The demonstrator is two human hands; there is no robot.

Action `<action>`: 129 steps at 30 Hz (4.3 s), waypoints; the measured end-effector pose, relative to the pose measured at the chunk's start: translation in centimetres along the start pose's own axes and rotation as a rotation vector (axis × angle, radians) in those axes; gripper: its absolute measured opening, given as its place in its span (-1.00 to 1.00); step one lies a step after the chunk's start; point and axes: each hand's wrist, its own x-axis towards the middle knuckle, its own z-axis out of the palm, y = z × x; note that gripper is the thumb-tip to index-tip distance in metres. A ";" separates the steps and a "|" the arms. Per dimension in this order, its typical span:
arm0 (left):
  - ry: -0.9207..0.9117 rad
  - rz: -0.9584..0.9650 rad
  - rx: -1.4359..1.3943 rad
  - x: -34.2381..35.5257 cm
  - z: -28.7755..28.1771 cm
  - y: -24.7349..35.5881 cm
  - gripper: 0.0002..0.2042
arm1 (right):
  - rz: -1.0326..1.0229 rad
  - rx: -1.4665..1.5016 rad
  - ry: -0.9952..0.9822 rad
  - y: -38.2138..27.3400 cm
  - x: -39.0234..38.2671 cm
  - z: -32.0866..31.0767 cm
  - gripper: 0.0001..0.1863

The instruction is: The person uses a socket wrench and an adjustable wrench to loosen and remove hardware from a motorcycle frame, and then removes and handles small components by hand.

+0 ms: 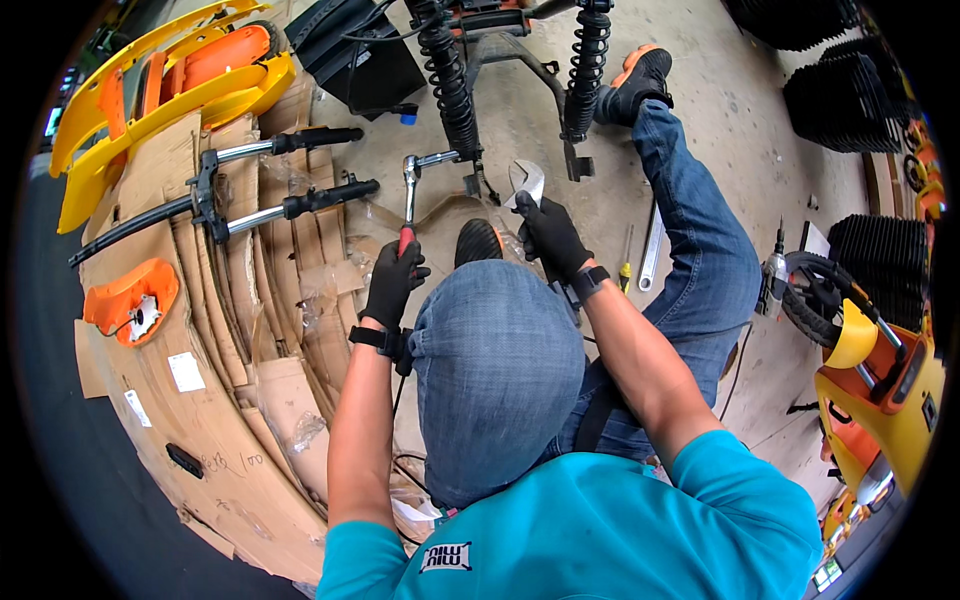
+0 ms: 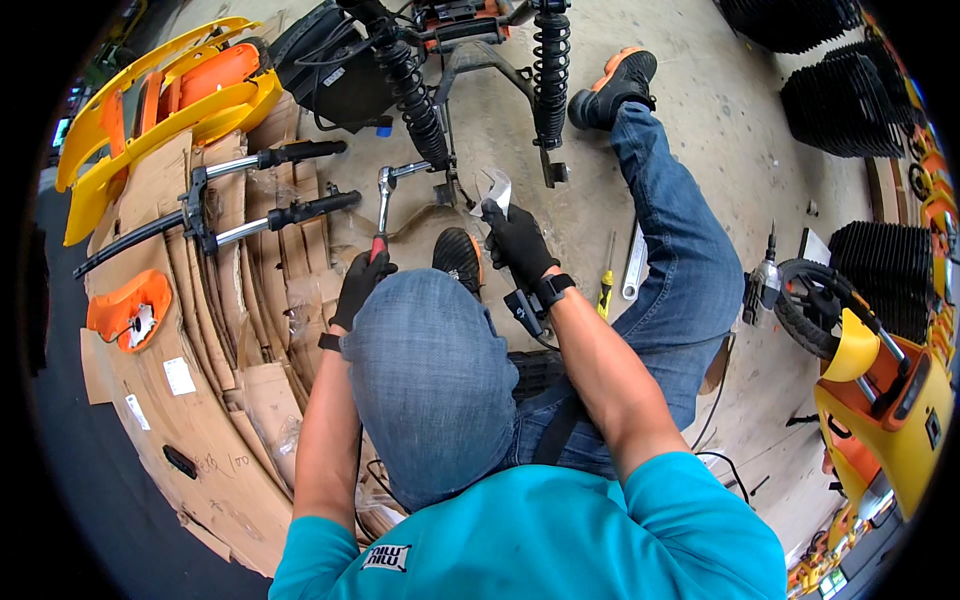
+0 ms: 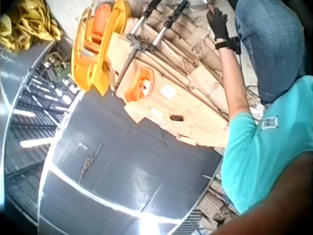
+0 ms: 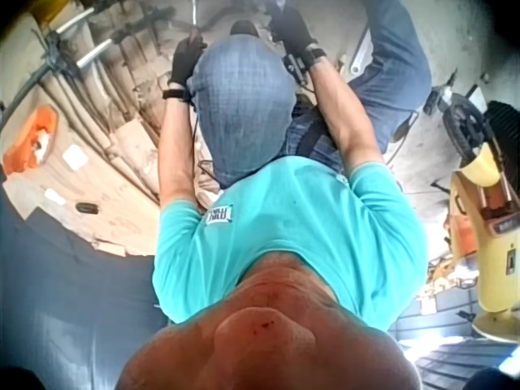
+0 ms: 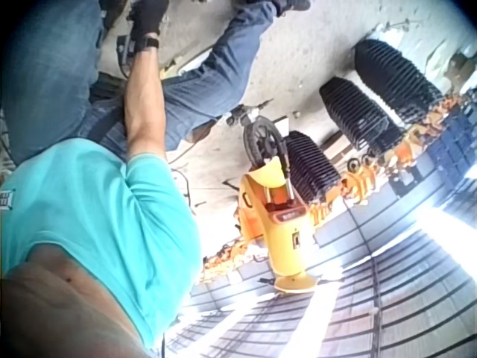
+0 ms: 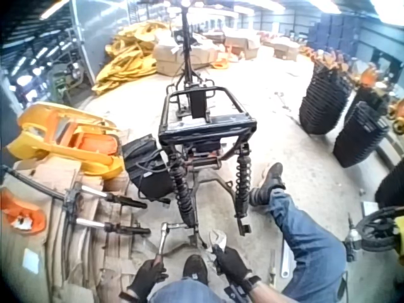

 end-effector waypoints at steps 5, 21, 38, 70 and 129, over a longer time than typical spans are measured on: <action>0.004 0.013 0.011 -0.2 0.6 0.4 -0.57 | -0.086 0.136 -0.074 1.2 0.5 0.2 -0.51; -0.034 0.032 -0.061 0.1 0.3 -0.5 -0.60 | -0.020 -0.103 -0.034 0.3 1.3 0.6 -0.58; -0.031 -0.011 -0.130 -0.3 0.6 -0.2 -0.58 | 0.025 -0.394 0.086 -1.5 4.3 1.9 -0.63; -0.012 0.015 -0.205 -0.1 1.1 -0.2 -0.63 | -0.341 -0.899 -0.148 -0.2 7.9 2.1 -0.68; -0.015 -0.001 -0.154 -0.4 1.2 0.1 -0.70 | 0.159 -0.850 -0.149 -7.5 7.9 0.4 -0.65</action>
